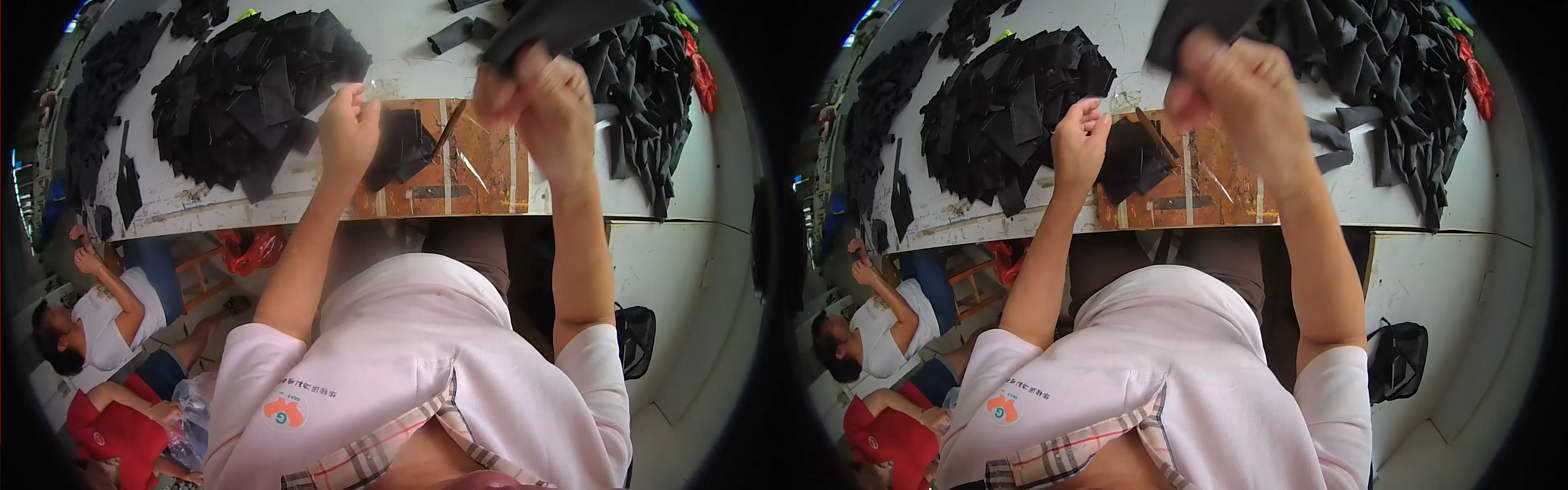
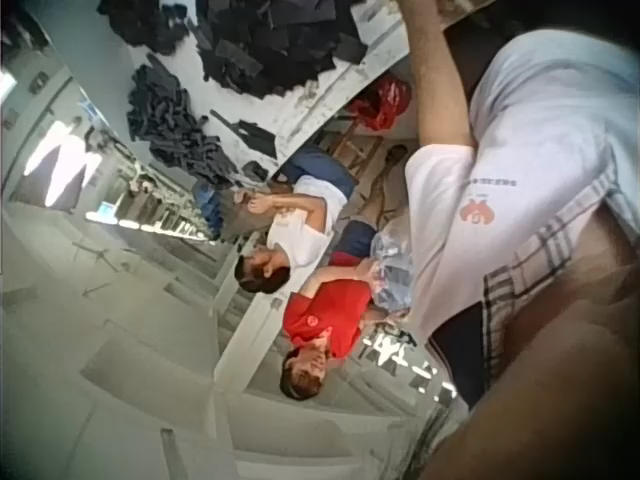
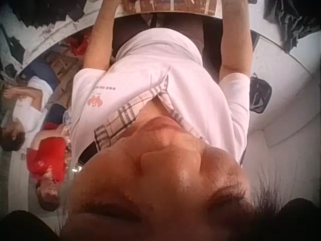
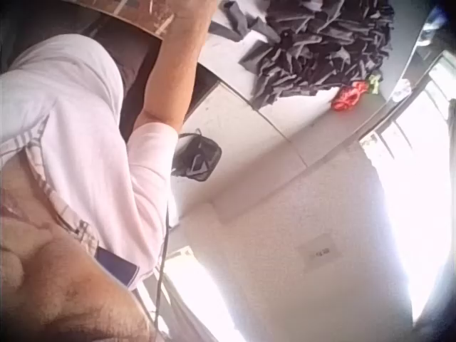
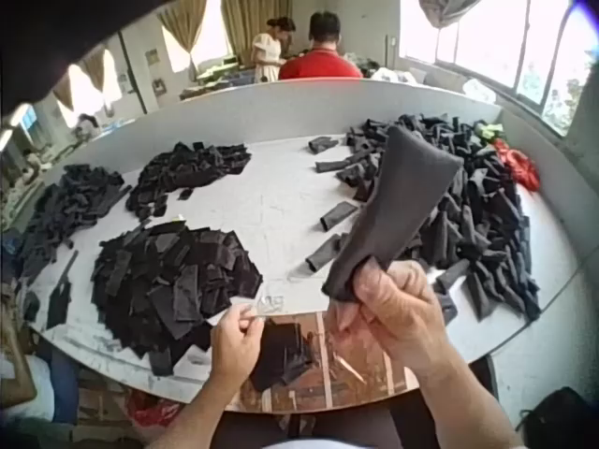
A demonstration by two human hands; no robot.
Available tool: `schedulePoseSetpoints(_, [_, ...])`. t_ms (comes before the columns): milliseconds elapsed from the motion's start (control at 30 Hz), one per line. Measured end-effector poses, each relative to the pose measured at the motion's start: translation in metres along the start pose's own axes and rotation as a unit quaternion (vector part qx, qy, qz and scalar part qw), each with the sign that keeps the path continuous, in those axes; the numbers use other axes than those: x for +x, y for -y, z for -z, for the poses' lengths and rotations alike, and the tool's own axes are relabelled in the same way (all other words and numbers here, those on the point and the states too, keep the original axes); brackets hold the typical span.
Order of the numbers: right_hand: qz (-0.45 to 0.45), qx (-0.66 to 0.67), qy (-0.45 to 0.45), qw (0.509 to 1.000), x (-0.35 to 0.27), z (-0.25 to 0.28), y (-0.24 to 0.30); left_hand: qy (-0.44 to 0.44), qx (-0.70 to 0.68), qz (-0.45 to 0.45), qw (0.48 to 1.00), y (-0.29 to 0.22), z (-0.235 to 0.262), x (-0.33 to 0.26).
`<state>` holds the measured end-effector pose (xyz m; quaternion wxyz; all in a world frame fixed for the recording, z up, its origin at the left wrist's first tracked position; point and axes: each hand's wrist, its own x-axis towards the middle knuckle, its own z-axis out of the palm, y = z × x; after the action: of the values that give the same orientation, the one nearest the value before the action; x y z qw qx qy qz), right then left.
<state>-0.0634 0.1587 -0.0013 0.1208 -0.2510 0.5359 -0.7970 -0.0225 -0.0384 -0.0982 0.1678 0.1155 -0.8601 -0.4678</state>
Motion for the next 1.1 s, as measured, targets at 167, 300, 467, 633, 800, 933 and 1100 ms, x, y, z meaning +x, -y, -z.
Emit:
schedulePoseSetpoints(167, [-0.089,-0.207,-0.209,0.952,-0.008,0.020,-0.025,0.065,0.270,-0.078,0.958,0.042,-0.012,0.007])
schedulePoseSetpoints(300, [-0.203,-0.140,-0.168,0.955,-0.076,0.004,-0.054,0.073,0.250,-0.131,0.957,0.045,-0.002,0.015])
schedulePoseSetpoints(467, [-0.283,-0.207,-0.080,0.933,-0.097,-0.026,-0.063,-0.081,0.161,-0.194,0.964,0.026,0.020,0.027])
schedulePoseSetpoints(633, [-0.261,-0.156,-0.042,0.952,-0.088,-0.047,-0.065,-0.124,-0.057,-0.040,0.990,-0.007,0.039,0.020])
schedulePoseSetpoints(800, [-0.276,-0.076,-0.025,0.958,-0.083,-0.060,-0.065,-0.095,-0.313,0.072,0.942,-0.006,0.048,0.006])
schedulePoseSetpoints(933, [-0.301,-0.020,-0.035,0.953,-0.075,-0.067,-0.068,-0.031,-0.307,0.091,0.947,0.000,0.039,-0.004])
schedulePoseSetpoints(1100, [-0.355,0.031,-0.072,0.932,-0.071,-0.068,-0.086,0.018,-0.257,0.114,0.960,0.013,0.032,-0.019])
